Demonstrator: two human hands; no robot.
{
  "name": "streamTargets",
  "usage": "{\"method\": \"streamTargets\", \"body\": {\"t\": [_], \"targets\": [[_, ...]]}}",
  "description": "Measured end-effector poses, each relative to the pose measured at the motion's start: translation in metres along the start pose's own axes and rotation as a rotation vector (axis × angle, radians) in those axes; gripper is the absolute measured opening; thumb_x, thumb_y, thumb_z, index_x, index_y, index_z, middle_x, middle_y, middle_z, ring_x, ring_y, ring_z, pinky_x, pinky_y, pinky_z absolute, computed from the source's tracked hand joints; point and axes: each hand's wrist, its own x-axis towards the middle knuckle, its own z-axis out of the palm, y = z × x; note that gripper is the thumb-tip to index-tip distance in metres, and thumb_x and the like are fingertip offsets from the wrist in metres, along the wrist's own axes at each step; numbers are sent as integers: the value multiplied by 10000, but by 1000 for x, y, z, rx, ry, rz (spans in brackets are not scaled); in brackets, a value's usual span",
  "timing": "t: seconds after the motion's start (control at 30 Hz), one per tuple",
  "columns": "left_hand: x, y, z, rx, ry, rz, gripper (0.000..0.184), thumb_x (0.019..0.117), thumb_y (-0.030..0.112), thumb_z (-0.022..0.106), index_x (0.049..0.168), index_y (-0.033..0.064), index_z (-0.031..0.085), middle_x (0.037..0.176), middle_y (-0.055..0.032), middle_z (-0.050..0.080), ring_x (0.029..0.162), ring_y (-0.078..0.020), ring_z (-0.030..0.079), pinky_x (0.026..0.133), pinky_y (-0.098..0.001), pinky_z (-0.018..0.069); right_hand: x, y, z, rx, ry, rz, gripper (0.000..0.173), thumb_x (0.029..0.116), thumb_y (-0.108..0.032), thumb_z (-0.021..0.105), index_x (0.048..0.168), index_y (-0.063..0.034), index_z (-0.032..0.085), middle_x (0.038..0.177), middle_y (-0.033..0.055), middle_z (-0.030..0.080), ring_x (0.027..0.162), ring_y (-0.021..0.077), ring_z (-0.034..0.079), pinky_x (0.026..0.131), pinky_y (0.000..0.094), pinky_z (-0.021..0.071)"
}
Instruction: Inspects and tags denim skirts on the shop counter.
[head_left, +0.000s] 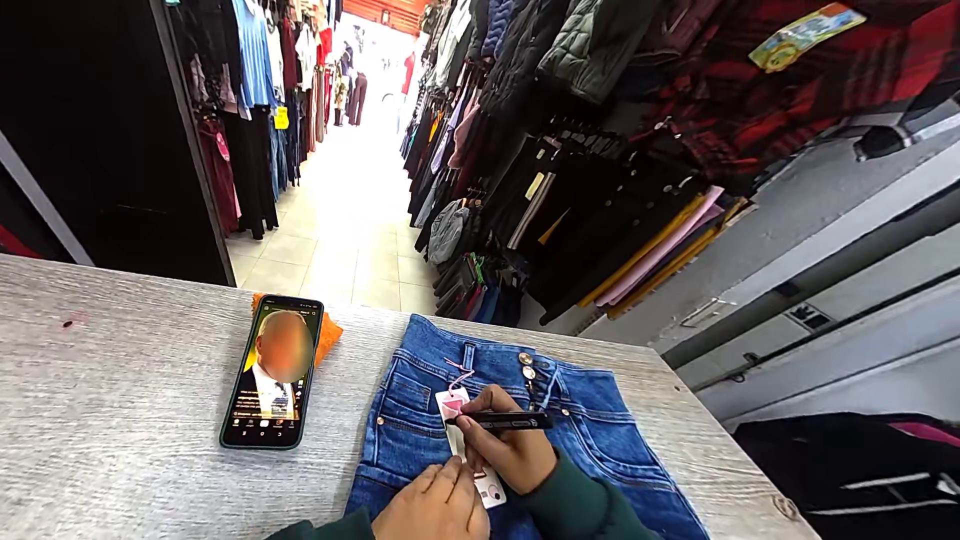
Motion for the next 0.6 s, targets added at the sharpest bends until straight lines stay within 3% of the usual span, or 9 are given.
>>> {"method": "streamTargets", "body": {"t": [0.43, 0.6], "targets": [[-1, 0, -2, 33, -6, 12, 201, 973, 37, 544, 1049, -8, 724, 1154, -163, 741, 1128, -290, 713, 937, -373, 575, -1, 2, -1, -90, 9, -22, 85, 948, -153, 597, 969, -74, 573, 707, -72, 589, 521, -14, 539, 482, 183, 481], [-2, -1, -2, 13, -8, 12, 203, 973, 33, 543, 1049, -17, 724, 1158, -173, 739, 1125, -301, 715, 934, -385, 577, -1, 4, -1, -137, 20, -63, 79, 916, -143, 608, 941, -73, 583, 739, -67, 605, 603, -27, 561, 552, 172, 483]]}}
